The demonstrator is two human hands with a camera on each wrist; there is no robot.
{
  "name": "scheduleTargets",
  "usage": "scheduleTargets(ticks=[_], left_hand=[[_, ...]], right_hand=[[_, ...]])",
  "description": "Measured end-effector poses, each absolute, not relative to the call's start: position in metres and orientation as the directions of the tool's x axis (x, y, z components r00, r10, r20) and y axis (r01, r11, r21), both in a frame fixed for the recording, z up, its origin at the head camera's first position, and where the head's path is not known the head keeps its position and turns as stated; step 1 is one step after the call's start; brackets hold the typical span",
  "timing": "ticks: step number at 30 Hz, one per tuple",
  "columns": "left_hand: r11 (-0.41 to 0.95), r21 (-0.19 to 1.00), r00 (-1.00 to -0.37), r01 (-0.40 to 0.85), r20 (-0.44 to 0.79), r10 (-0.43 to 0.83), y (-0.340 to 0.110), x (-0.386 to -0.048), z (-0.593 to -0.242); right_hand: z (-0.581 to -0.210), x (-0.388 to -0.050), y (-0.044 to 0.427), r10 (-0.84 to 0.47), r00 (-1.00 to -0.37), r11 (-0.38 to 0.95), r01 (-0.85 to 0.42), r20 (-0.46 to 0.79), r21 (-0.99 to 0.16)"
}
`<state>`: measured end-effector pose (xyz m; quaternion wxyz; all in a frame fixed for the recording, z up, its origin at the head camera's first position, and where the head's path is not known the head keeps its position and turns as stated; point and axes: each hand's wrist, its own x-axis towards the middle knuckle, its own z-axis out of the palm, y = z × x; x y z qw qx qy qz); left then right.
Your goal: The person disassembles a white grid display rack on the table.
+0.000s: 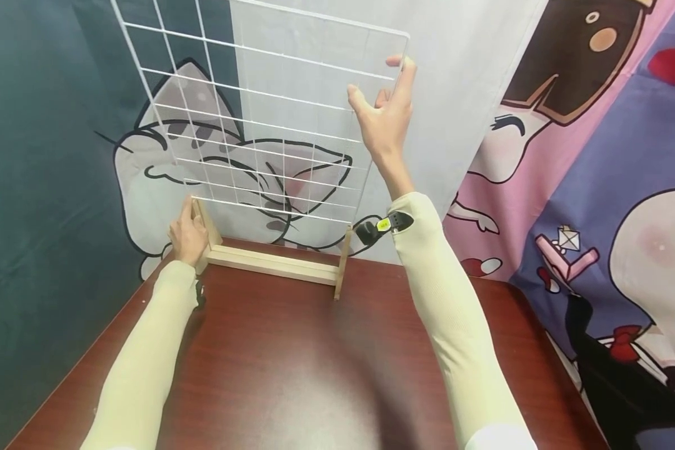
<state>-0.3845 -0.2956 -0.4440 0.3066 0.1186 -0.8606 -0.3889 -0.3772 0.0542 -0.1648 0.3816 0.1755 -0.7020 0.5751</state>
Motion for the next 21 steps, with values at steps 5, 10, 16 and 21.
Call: scheduleTargets(ticks=[5,10,16,21], left_hand=[[0.670,0.742,-0.793,0.022,0.421,-0.440,-0.298,-0.385,-0.445],[0.692,0.721,-0.793,0.036,0.442,-0.419,-0.301,-0.388,-0.449],[0.696,0.718,-0.792,0.033,0.443,-0.420,-0.302,-0.387,-0.450],[0.686,0.727,-0.794,0.022,0.430,-0.430,-0.303,-0.388,-0.450]], right_hand=[[-0.146,-0.357,0.062,0.189,-0.621,0.291,-0.704,0.761,-0.647],[-0.137,-0.350,0.078,0.243,-0.590,0.332,-0.696,0.770,-0.637],[-0.127,-0.334,0.098,0.287,-0.520,0.341,-0.730,0.805,-0.593],[-0.129,-0.325,0.118,0.295,-0.467,0.389,-0.738,0.833,-0.551]])
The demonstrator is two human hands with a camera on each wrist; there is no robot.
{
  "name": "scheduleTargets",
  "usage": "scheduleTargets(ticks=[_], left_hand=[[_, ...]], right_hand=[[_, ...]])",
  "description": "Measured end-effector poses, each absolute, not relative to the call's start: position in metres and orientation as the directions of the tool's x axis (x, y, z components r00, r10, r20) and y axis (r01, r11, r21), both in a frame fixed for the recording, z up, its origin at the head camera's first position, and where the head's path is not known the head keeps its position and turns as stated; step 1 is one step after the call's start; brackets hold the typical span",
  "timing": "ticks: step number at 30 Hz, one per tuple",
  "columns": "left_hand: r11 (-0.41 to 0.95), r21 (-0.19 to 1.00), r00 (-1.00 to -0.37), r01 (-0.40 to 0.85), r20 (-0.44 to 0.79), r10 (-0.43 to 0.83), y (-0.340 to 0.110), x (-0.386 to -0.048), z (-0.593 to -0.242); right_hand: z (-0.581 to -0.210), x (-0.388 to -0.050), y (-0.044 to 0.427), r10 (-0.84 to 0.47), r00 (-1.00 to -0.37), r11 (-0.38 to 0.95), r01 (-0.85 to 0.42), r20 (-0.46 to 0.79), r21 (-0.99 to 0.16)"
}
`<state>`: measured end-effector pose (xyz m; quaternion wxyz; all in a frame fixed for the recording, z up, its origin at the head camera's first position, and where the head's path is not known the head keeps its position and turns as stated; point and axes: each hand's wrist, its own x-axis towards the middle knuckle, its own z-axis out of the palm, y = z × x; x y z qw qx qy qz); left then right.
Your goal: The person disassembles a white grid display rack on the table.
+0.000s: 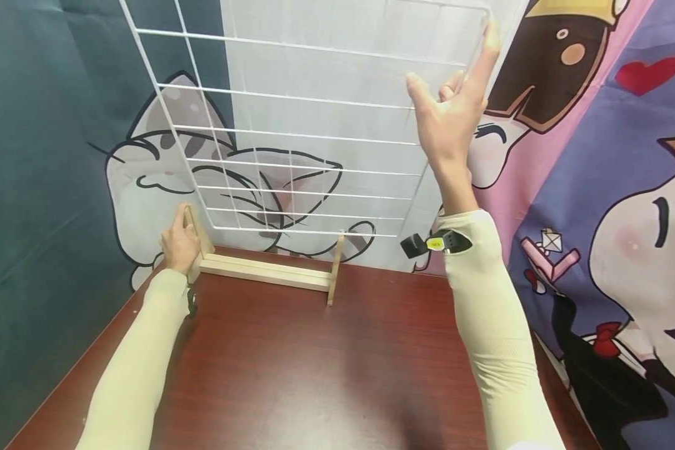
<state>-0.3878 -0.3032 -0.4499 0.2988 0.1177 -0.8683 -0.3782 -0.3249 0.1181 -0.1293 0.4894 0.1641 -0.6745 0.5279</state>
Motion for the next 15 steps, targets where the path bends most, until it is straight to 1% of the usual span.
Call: scheduleTargets(ticks=[3,9,14,15], left_hand=[[0.680,0.733,-0.793,0.027,0.430,-0.432,-0.303,-0.387,-0.451],[0.677,0.736,-0.802,0.013,0.413,-0.432,-0.303,-0.385,-0.449],[0.680,0.733,-0.799,0.009,0.415,-0.436,-0.303,-0.385,-0.448],[0.680,0.733,-0.798,0.010,0.415,-0.436,-0.303,-0.386,-0.449]], right_hand=[[-0.133,-0.321,0.129,0.299,-0.447,0.398,-0.745,0.843,-0.536],[-0.142,-0.315,0.147,0.315,-0.440,0.379,-0.754,0.841,-0.537],[-0.145,-0.307,0.160,0.327,-0.457,0.325,-0.768,0.828,-0.552],[-0.146,-0.306,0.162,0.334,-0.470,0.311,-0.763,0.817,-0.566]])
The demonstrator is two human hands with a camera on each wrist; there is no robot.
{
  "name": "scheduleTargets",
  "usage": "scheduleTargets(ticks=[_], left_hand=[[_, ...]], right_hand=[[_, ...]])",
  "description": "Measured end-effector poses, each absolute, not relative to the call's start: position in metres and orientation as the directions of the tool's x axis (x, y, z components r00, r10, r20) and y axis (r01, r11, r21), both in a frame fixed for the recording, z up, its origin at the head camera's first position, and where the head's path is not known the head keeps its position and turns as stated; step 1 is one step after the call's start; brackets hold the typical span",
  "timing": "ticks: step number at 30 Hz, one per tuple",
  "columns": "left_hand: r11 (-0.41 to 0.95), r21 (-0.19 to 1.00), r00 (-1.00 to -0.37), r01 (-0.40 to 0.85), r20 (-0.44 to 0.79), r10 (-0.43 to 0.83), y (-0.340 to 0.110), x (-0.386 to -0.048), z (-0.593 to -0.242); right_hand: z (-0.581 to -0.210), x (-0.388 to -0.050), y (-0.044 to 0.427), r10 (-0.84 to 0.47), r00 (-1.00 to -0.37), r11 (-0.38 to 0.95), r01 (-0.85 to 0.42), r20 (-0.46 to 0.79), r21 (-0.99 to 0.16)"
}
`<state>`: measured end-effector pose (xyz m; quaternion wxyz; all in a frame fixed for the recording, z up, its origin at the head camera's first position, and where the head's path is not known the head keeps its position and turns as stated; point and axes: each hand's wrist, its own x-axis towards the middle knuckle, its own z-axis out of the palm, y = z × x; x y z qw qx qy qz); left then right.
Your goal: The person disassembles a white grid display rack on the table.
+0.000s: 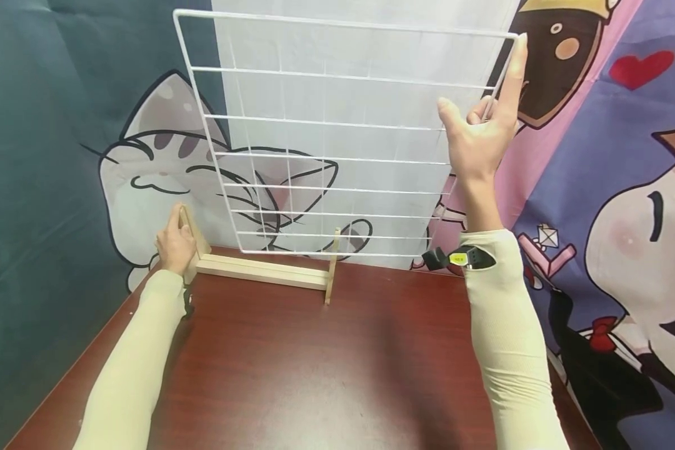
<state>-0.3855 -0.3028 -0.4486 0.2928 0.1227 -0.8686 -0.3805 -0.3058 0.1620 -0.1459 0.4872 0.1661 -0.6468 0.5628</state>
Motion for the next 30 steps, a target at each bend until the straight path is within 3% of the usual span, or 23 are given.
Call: scheduleTargets(ticks=[7,16,25,30], left_hand=[[0.681,0.732,-0.799,0.016,0.418,-0.432,-0.302,-0.387,-0.449],[0.702,0.712,-0.777,0.023,0.455,-0.436,-0.300,-0.386,-0.451],[0.701,0.713,-0.773,-0.015,0.437,-0.460,-0.295,-0.387,-0.451],[0.704,0.709,-0.771,-0.028,0.433,-0.466,-0.296,-0.387,-0.451]], right_hand=[[-0.153,-0.305,0.180,0.352,-0.499,0.236,-0.772,0.792,-0.590],[-0.165,-0.312,0.210,0.348,-0.620,0.096,-0.723,0.703,-0.684],[-0.183,-0.320,0.251,0.376,-0.695,0.178,-0.594,0.612,-0.784],[-0.195,-0.327,0.266,0.372,-0.728,0.148,-0.566,0.576,-0.811]])
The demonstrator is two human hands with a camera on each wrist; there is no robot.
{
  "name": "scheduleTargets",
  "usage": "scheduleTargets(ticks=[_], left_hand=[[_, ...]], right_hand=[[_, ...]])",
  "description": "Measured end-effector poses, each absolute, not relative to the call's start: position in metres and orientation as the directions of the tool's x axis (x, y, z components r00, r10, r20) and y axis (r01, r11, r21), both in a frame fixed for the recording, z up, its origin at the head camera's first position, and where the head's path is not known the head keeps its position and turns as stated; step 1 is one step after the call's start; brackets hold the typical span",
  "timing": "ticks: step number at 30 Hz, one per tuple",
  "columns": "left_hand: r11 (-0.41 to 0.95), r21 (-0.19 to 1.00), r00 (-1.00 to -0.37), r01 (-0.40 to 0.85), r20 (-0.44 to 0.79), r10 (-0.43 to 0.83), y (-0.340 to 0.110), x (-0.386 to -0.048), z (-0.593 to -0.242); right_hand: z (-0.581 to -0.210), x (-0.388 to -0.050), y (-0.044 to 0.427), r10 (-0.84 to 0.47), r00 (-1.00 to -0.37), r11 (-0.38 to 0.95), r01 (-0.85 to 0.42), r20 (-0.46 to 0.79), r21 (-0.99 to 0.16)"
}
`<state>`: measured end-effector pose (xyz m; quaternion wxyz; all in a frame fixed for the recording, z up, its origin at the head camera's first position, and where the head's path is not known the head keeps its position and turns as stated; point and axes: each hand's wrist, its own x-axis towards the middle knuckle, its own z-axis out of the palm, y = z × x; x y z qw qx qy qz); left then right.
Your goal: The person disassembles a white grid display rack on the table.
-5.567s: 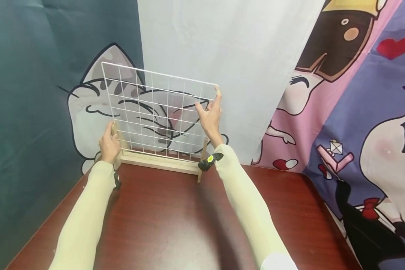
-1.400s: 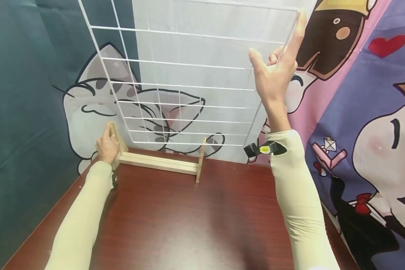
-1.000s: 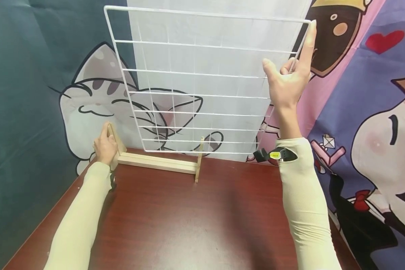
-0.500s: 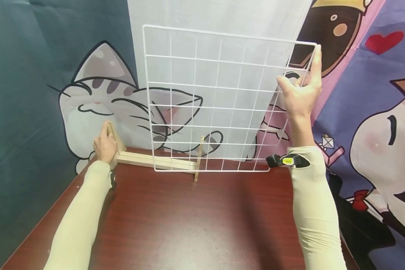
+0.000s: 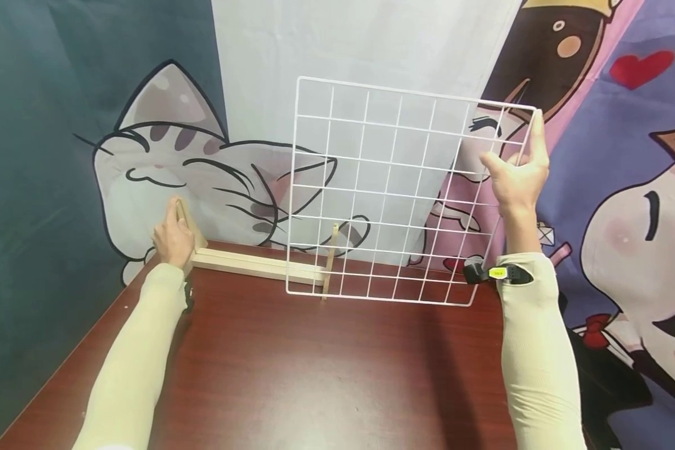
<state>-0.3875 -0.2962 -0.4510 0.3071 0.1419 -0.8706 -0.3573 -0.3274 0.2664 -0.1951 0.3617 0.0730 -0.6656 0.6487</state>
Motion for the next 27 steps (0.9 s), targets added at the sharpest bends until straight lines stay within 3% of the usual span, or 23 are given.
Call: scheduleTargets(ticks=[10,18,27], left_hand=[[0.722,0.691,-0.751,-0.024,0.464,-0.469,-0.294,-0.387,-0.453],[0.719,0.695,-0.738,-0.023,0.473,-0.481,-0.293,-0.386,-0.451],[0.720,0.693,-0.733,-0.028,0.476,-0.486,-0.292,-0.386,-0.452]], right_hand=[[-0.210,-0.329,0.299,0.417,-0.726,0.343,-0.431,0.547,-0.835],[-0.223,-0.326,0.325,0.436,-0.776,0.395,-0.290,0.456,-0.872],[-0.245,-0.323,0.353,0.453,-0.809,0.541,-0.085,0.375,-0.837]])
